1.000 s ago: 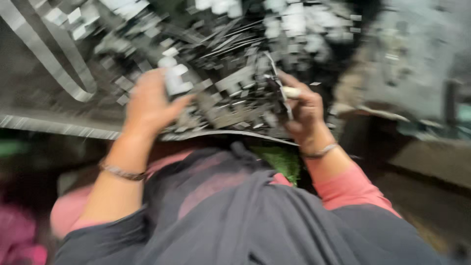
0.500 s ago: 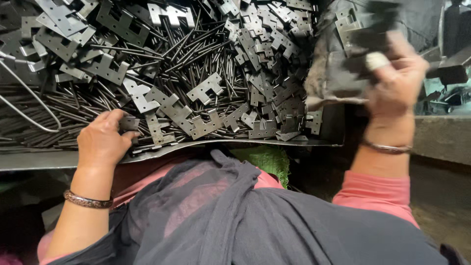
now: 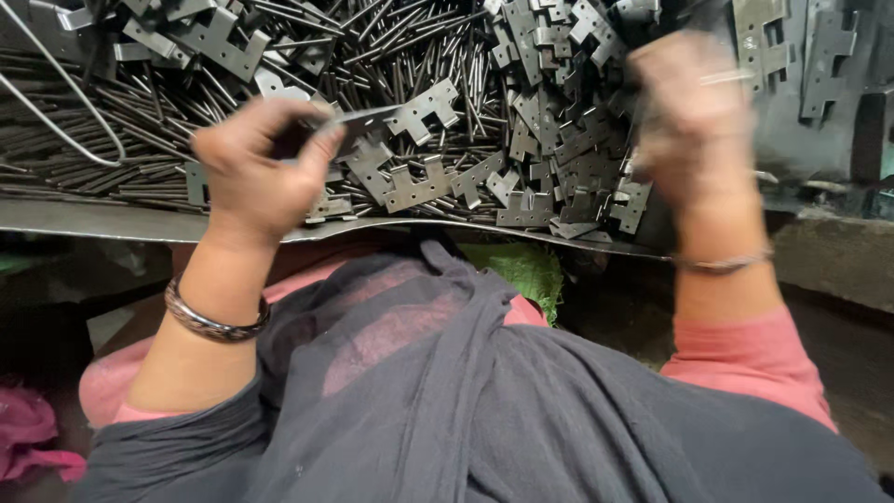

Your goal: The person sorts through a large bin of T-shaped metal brackets and pins, picking them up and moving them around by hand.

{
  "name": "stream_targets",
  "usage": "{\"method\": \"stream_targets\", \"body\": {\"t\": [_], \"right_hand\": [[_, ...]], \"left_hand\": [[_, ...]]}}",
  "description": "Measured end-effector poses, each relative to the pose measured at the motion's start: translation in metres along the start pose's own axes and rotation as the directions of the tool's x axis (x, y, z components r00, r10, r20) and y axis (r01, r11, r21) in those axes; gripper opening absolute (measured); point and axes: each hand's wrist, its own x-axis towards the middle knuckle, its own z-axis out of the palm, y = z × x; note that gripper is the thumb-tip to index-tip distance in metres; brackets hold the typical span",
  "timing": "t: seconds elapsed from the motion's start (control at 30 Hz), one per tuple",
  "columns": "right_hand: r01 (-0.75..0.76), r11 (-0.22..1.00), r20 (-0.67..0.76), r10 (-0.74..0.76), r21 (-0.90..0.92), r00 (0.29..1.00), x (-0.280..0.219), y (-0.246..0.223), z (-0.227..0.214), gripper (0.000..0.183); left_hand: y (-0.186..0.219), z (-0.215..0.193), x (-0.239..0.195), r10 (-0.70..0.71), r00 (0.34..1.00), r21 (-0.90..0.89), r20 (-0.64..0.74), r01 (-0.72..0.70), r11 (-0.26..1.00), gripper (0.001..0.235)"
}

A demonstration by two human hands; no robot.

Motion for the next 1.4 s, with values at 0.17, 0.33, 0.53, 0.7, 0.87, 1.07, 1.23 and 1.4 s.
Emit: {"method": "stream_targets", "body": {"t": [0.17,0.33,0.53,0.7,0.87,1.07,1.23,1.4], "right_hand": [[0.170,0.981,0.210,-0.148,-0.090,0.966,0.000,-0.033,0.105,0.074],[0.085,0.994,0.354,-0.056,-0.068,0.933,-0.021,0.003,0.143,0.038],[0.209,0.976,0.156,-0.197,-0.064,0.968,-0.011,-0.026,0.119,0.025],[-0.187,0.891,0.166,0.127,0.415,0.978,-0.002,-0.057,0.083,0.023],[-0.228,0.723,0.173,0.150,0.652,0.973,0.007,-0.078,0.060,0.039],[-0.103,0.801,0.168,0.003,0.589,0.986,0.023,-0.100,0.058,0.034],[-0.050,0.864,0.167,-0.040,0.502,0.985,0.024,-0.108,0.064,0.031],[-0.081,0.859,0.188,-0.018,0.506,0.982,0.019,-0.107,0.066,0.028]], "left_hand": [[-0.005,-0.033,0.006,-0.431,0.902,-0.972,-0.017,0.086,0.219,0.021],[0.001,-0.078,-0.018,-0.389,0.921,-0.994,0.033,0.069,0.079,0.064],[-0.015,-0.048,0.001,-0.201,0.979,-0.264,0.028,0.201,0.943,0.020],[-0.049,-0.024,-0.005,-0.361,0.847,0.685,0.391,-0.006,0.728,0.031],[-0.086,-0.026,-0.016,-0.497,0.759,0.788,0.422,-0.036,0.614,0.039],[-0.112,-0.004,-0.032,-0.223,0.865,0.718,0.450,-0.202,0.667,0.006],[-0.120,0.002,-0.030,-0.430,0.783,0.783,0.449,-0.113,0.612,0.013],[-0.097,-0.004,-0.017,-0.462,0.716,0.755,0.523,-0.138,0.641,0.016]]}}
